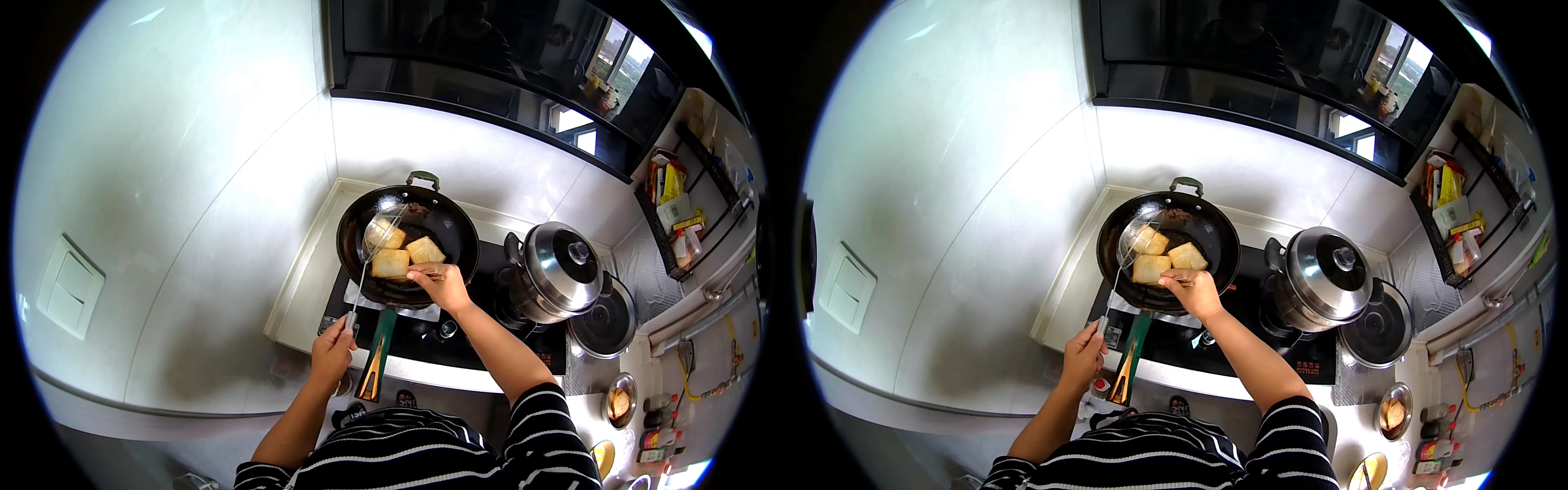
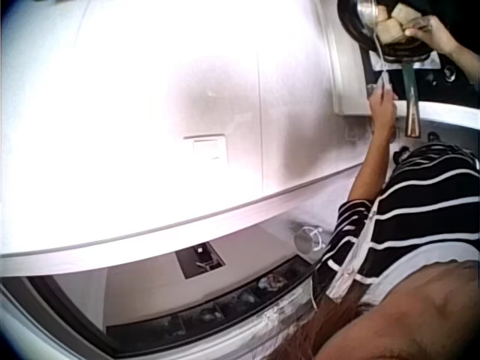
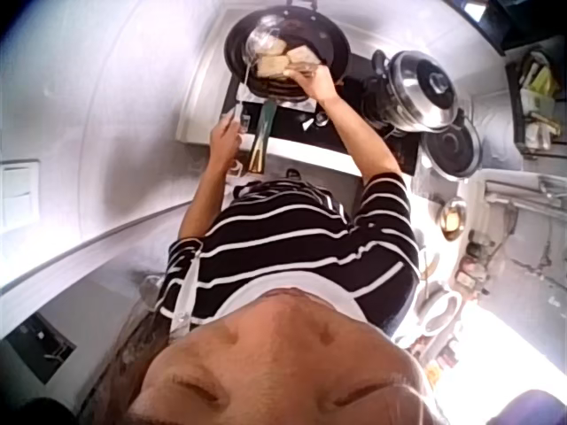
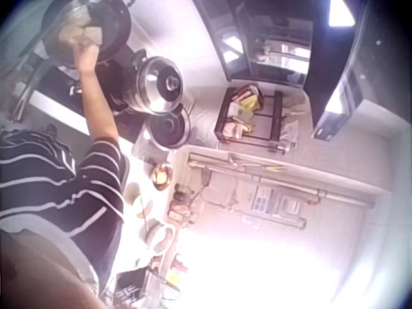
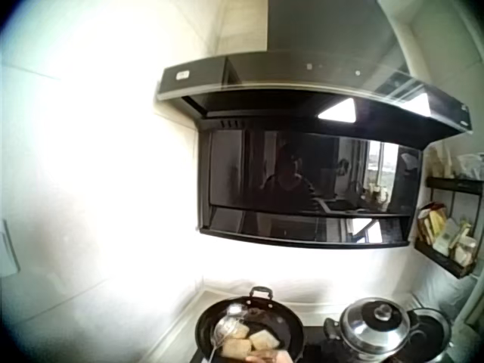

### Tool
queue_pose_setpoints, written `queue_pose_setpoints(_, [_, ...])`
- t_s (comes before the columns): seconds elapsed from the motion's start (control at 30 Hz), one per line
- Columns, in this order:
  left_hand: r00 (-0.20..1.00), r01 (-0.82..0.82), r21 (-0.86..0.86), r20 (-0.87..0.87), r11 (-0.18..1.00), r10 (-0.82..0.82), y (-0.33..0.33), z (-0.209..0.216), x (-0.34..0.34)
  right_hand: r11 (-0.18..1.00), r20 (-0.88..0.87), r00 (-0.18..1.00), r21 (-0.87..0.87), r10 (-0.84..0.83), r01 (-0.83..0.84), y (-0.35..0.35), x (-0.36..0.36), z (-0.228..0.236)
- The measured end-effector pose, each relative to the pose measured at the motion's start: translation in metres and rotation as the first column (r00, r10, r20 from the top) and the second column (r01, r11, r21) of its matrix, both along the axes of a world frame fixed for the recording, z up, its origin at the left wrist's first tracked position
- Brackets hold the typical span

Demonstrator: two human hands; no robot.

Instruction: The person uses a strainer and chopsticks to flip and reposition thick slices of bread frying in a pan of oil on a stove. The person lifts one slice to check its progress before placing it back into the hot oil.

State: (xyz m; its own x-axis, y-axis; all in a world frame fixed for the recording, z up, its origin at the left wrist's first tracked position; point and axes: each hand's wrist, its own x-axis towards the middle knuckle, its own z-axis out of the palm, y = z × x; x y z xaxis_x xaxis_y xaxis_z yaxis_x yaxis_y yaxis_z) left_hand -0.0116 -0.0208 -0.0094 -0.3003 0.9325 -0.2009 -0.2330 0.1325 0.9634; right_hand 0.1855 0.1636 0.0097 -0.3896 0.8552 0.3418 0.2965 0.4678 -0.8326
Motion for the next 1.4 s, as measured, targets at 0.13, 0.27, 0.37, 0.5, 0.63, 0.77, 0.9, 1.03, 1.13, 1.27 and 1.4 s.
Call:
queue_pose_setpoints(0.13, [1.000,-0.017,-0.002,-0.013,1.000,0.017,-0.004,-0.002,-0.002,0.998,-0.165,0.985,-0.040,-0.058,0.052,0.007,0.005,0.000])
queue_pose_setpoints(0.27, [0.999,-0.016,0.013,-0.040,1.000,0.017,-0.006,-0.007,-0.004,0.913,-0.084,0.927,0.162,-0.366,0.375,0.032,0.032,-0.001])
queue_pose_setpoints(0.37, [0.999,-0.008,0.018,-0.037,1.000,0.009,-0.006,-0.010,-0.004,0.838,0.042,0.886,0.349,-0.461,0.419,0.042,0.051,-0.011])
queue_pose_setpoints(0.5, [1.000,-0.006,-0.002,-0.022,1.000,0.005,-0.004,-0.003,-0.001,0.895,0.061,0.910,0.218,-0.410,0.389,0.029,0.052,-0.008])
queue_pose_setpoints(0.63, [1.000,-0.001,-0.008,-0.026,1.000,0.001,0.000,0.001,0.002,0.907,0.077,0.921,0.223,-0.382,0.358,0.016,0.050,0.002])
queue_pose_setpoints(0.77, [0.999,0.015,-0.007,-0.030,1.000,-0.016,0.003,-0.001,0.003,0.913,0.088,0.918,0.178,-0.387,0.368,0.004,0.053,0.023])
queue_pose_setpoints(0.9, [1.000,0.028,-0.016,-0.006,0.999,-0.028,0.005,0.000,0.005,0.913,0.018,0.920,0.133,-0.392,0.386,0.001,0.059,0.032])
queue_pose_setpoints(1.03, [0.999,0.023,-0.009,-0.026,1.000,-0.024,0.008,-0.004,0.008,0.939,0.010,0.951,0.163,-0.308,0.302,-0.005,0.060,0.026])
queue_pose_setpoints(1.13, [0.999,0.028,-0.012,-0.016,1.000,-0.029,0.009,-0.003,0.010,0.933,-0.009,0.944,0.147,-0.330,0.328,-0.002,0.058,0.016])
queue_pose_setpoints(1.27, [0.999,0.049,-0.019,0.002,0.999,-0.049,0.009,-0.001,0.011,0.889,-0.124,0.882,0.001,-0.455,0.458,0.025,0.060,0.000])
queue_pose_setpoints(1.4, [0.999,0.040,-0.010,0.003,0.999,-0.040,0.008,-0.007,0.011,0.851,-0.072,0.848,-0.029,-0.524,0.524,0.051,0.066,-0.007])
